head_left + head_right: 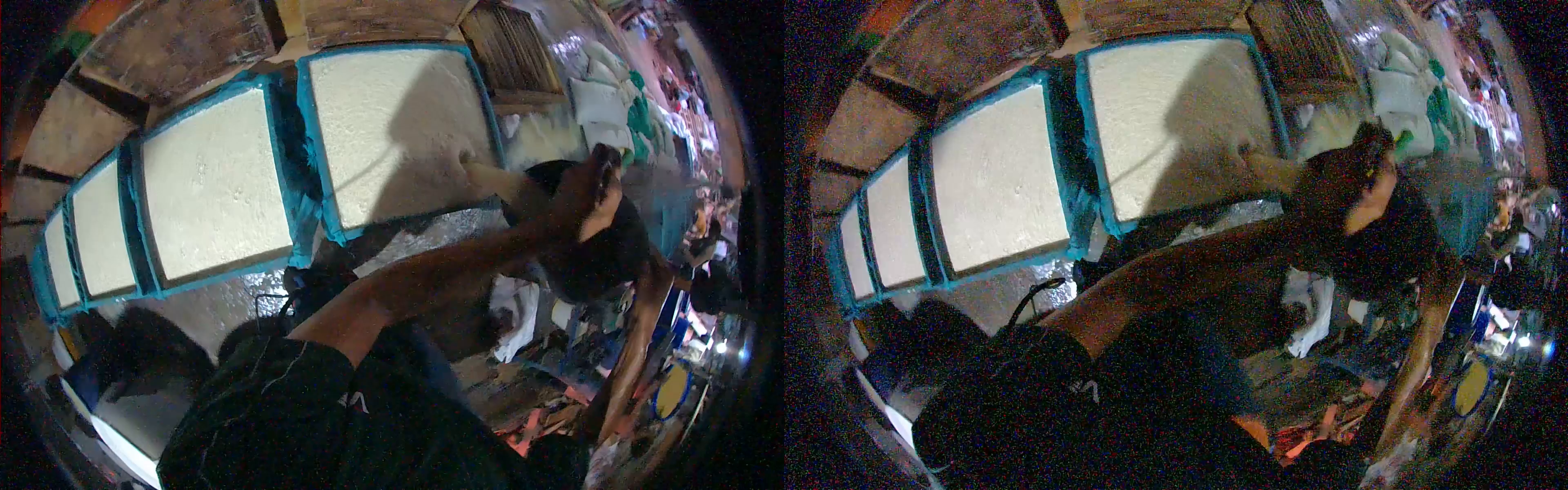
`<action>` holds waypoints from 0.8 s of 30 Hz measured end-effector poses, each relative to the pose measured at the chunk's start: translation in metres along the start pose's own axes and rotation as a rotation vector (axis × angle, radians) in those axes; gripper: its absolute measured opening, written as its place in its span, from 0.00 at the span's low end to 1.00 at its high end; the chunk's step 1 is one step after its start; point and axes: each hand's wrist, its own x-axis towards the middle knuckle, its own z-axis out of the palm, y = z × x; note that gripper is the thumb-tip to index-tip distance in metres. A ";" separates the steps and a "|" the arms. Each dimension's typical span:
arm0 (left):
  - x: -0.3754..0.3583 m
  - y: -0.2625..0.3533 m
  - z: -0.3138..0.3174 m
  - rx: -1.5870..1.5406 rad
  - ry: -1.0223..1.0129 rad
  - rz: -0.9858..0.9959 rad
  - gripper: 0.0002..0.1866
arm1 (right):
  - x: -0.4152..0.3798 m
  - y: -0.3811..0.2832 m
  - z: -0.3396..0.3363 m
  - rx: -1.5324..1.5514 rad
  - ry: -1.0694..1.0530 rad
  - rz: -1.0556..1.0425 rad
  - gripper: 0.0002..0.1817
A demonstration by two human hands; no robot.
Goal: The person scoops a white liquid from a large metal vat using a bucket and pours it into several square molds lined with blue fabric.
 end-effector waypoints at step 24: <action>0.046 -0.026 -0.107 -0.127 0.274 -0.481 0.13 | 0.052 -0.125 0.148 -0.737 0.112 -0.177 0.21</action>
